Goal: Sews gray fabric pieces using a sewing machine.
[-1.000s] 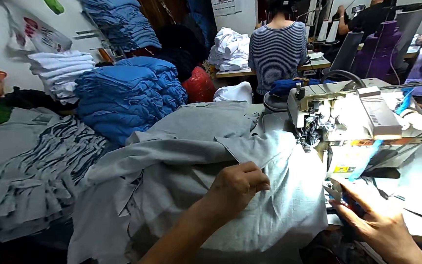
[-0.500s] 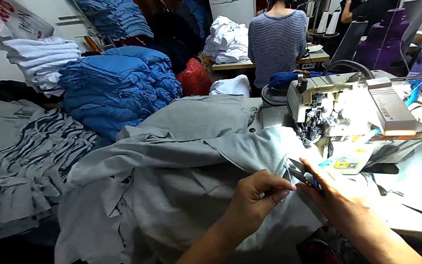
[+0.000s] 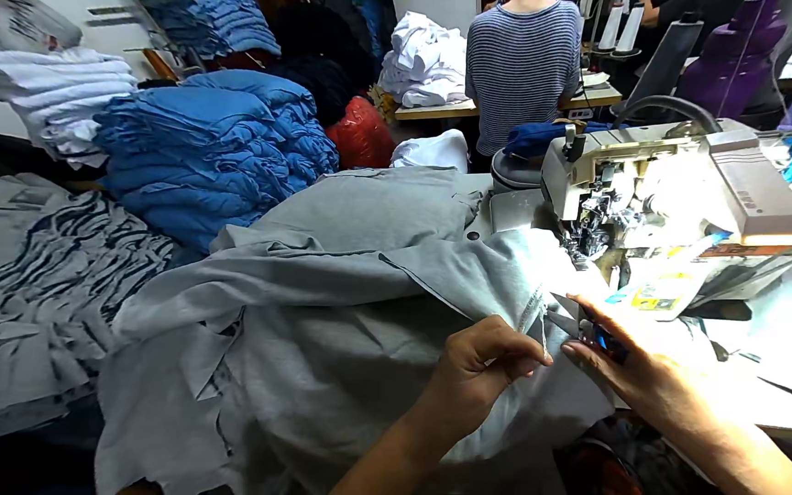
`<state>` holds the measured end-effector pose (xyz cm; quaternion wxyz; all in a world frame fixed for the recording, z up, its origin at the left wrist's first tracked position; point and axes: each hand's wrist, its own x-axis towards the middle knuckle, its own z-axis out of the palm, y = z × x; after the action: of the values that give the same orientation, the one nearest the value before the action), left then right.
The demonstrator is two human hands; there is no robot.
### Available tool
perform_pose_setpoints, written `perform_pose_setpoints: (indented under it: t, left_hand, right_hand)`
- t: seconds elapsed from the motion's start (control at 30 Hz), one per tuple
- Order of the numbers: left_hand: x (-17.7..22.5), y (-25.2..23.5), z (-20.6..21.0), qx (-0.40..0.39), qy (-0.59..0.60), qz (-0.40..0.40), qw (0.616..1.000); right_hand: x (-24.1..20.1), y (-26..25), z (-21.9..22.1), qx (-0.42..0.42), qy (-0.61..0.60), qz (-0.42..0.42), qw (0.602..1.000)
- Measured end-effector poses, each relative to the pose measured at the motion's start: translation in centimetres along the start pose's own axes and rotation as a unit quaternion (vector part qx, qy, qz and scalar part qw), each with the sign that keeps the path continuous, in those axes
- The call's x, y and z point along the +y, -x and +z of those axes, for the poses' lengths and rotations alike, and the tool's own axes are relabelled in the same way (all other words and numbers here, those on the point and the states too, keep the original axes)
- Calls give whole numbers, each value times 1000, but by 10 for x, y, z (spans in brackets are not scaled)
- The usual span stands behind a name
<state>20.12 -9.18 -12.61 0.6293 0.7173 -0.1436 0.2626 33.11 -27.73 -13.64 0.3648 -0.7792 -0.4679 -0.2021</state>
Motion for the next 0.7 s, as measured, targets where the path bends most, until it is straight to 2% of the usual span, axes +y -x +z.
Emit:
perform_pose_setpoints:
  t: [0.23, 0.4, 0.57, 0.7]
  left_hand:
    - [3, 1, -1, -38, -73, 48, 995]
    - [-3, 11, -6, -26, -53, 44, 997]
    - [-3, 21, -11, -9, -26, 71, 997]
    - [-3, 32, -11, 23, -29, 90, 995]
  right_hand:
    - [-12, -11, 8, 17, 56, 53, 997]
    - [-15, -18, 8, 28, 73, 69, 995]
    - [-20, -25, -10, -40, 95, 111, 988]
    - [-14, -17, -12, -2, 88, 38, 995]
